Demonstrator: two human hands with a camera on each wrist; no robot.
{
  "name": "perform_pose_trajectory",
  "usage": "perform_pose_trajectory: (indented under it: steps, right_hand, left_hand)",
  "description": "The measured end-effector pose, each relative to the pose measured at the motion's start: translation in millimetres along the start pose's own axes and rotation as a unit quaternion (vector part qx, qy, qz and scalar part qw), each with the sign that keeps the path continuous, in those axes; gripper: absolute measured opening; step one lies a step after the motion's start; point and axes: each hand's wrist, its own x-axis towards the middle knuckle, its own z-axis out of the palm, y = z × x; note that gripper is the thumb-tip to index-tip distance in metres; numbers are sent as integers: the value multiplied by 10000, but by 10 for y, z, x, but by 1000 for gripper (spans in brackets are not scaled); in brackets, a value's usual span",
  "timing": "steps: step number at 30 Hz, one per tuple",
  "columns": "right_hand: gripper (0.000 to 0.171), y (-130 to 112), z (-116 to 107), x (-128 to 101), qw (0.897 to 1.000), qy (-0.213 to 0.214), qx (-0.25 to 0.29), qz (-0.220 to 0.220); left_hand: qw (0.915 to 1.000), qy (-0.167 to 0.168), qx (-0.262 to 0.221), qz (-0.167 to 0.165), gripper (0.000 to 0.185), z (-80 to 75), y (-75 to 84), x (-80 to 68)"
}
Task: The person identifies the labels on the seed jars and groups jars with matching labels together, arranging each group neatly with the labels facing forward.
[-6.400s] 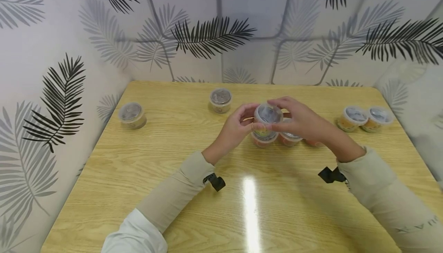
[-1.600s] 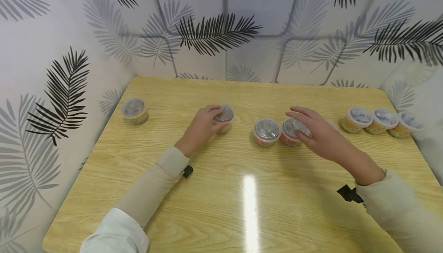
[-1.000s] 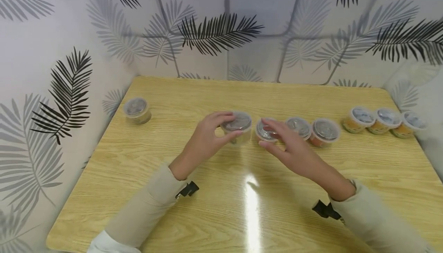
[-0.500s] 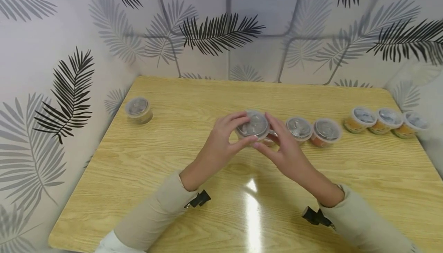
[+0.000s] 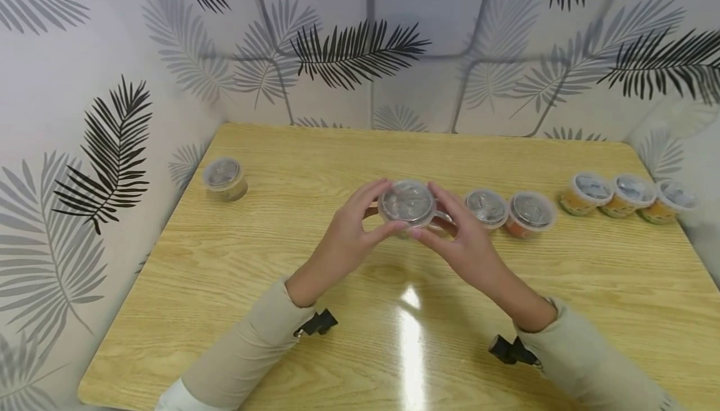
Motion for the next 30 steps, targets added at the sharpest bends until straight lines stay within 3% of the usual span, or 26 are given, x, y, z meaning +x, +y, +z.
perform_pose_trajectory:
  steps: [4, 12, 23, 30]
  right_hand:
    - [70, -108, 66, 27, 9995, -34, 275, 152]
    - [70, -61, 195, 105, 9977, -173, 483, 433]
    - [72, -35, 368, 343, 9934, -324, 817, 734]
    - [71, 164, 532, 576, 9933, -322, 872, 685]
  left_hand:
    - [9981, -31, -439, -434, 68, -39, -56, -23]
    - [9939, -102, -732, -815, 72, -133, -221, -71]
    - [9874, 50, -1060, -1172, 60, -396, -105, -88]
    - [9838, 384, -1025, -1422, 61, -523, -178, -106]
